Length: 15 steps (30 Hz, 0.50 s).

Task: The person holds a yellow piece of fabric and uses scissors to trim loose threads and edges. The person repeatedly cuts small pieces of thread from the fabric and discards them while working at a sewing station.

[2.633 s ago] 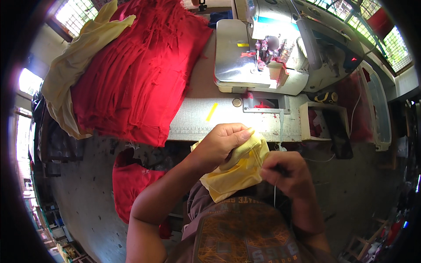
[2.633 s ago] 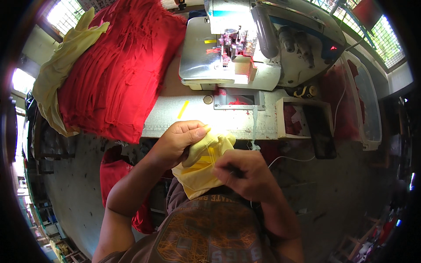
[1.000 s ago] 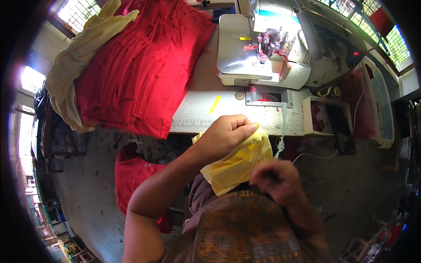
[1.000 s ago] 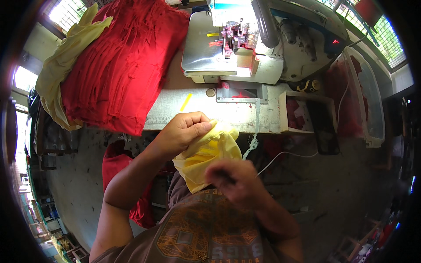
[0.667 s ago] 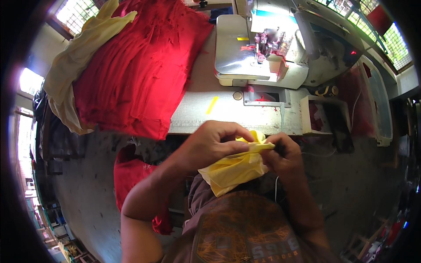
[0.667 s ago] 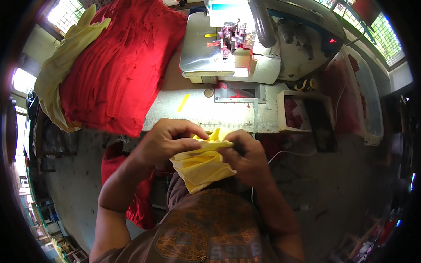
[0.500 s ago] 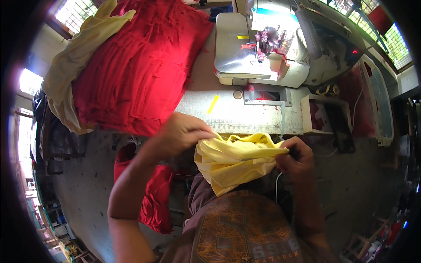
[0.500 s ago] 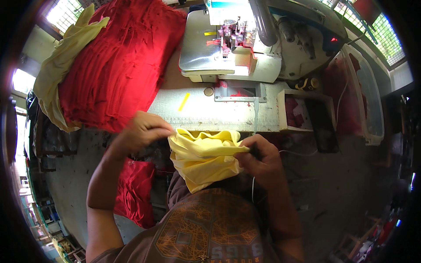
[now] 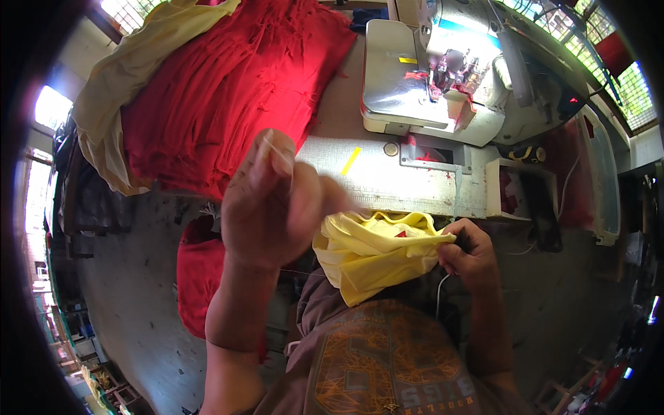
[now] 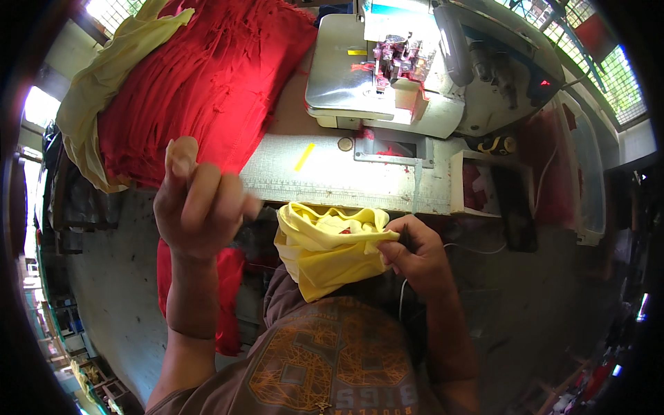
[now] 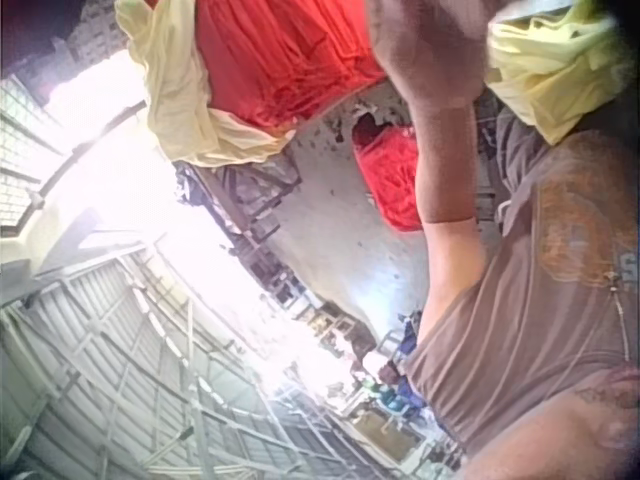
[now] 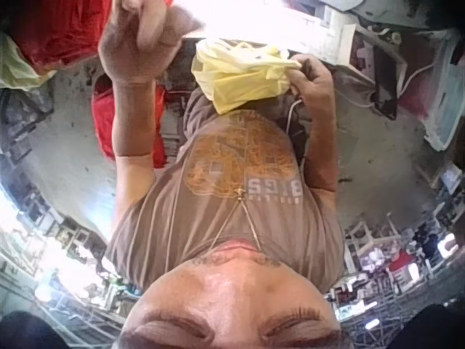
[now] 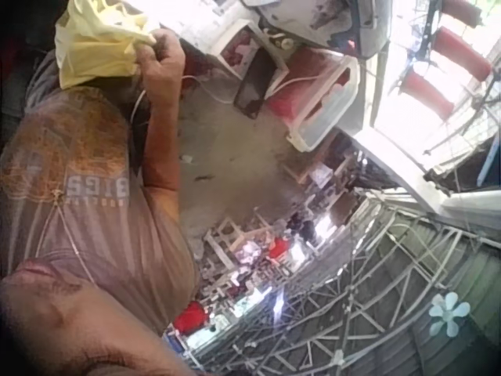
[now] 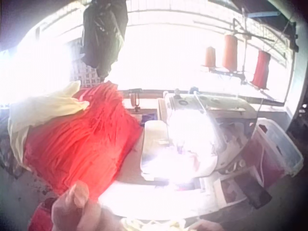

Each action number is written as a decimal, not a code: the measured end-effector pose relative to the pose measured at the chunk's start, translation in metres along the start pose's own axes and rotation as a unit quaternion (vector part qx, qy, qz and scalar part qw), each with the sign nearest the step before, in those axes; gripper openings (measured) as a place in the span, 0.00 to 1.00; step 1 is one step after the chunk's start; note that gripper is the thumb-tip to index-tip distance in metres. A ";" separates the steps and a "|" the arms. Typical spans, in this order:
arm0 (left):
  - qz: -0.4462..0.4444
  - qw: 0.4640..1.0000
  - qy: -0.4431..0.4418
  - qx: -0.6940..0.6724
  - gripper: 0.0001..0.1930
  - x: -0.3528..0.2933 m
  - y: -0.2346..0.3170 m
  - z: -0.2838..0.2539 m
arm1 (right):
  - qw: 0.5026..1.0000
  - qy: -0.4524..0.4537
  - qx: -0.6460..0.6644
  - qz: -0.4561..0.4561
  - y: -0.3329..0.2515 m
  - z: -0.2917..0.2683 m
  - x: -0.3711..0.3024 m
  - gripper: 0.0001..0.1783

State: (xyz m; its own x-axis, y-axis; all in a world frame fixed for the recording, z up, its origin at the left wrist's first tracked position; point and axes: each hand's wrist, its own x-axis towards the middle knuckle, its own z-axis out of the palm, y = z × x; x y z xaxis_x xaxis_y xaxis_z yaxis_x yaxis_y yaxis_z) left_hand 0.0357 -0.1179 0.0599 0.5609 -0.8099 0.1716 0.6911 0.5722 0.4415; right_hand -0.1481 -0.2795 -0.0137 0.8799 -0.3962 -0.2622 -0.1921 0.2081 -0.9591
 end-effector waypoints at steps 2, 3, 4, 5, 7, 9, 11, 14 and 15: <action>-0.082 0.985 -0.127 0.090 0.10 -0.003 0.000 -0.019 | 1.000 0.003 0.000 -0.007 0.001 -0.002 -0.001 0.06; -0.100 0.964 -0.091 0.228 0.09 -0.003 0.003 -0.023 | 1.000 0.004 0.001 -0.010 -0.001 -0.004 -0.002 0.06; -0.083 0.909 -0.087 0.399 0.08 0.000 -0.004 -0.025 | 1.000 0.005 0.002 -0.014 -0.002 -0.006 -0.003 0.06; -0.071 0.824 -0.079 0.556 0.07 0.001 -0.010 -0.026 | 1.000 0.004 0.000 -0.017 -0.004 -0.006 -0.004 0.06; -0.128 0.606 -0.173 0.766 0.10 0.002 -0.020 -0.041 | 1.000 0.011 -0.003 -0.019 -0.006 -0.009 -0.004 0.06; -0.208 0.462 -0.253 0.824 0.11 -0.005 -0.023 -0.037 | 1.000 0.016 0.004 -0.012 -0.008 -0.010 -0.003 0.06; -0.245 0.394 -0.311 0.829 0.10 0.003 -0.018 -0.025 | 1.000 0.017 0.008 -0.009 -0.007 -0.012 -0.004 0.06; -0.227 0.576 -0.291 0.729 0.08 0.016 -0.017 -0.020 | 1.000 0.005 0.008 -0.013 -0.008 -0.013 -0.004 0.07; -0.179 0.696 -0.260 0.645 0.08 0.016 -0.022 -0.027 | 1.000 -0.005 0.009 -0.010 -0.011 -0.011 -0.003 0.07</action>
State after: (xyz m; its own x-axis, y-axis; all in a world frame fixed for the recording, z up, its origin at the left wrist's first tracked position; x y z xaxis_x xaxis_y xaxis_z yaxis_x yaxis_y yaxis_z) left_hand 0.0414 -0.1398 0.0293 -0.0154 -0.9999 -0.0058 -0.4290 0.0014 0.9033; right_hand -0.1537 -0.2900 -0.0038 0.8880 -0.3908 -0.2424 -0.1671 0.2168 -0.9618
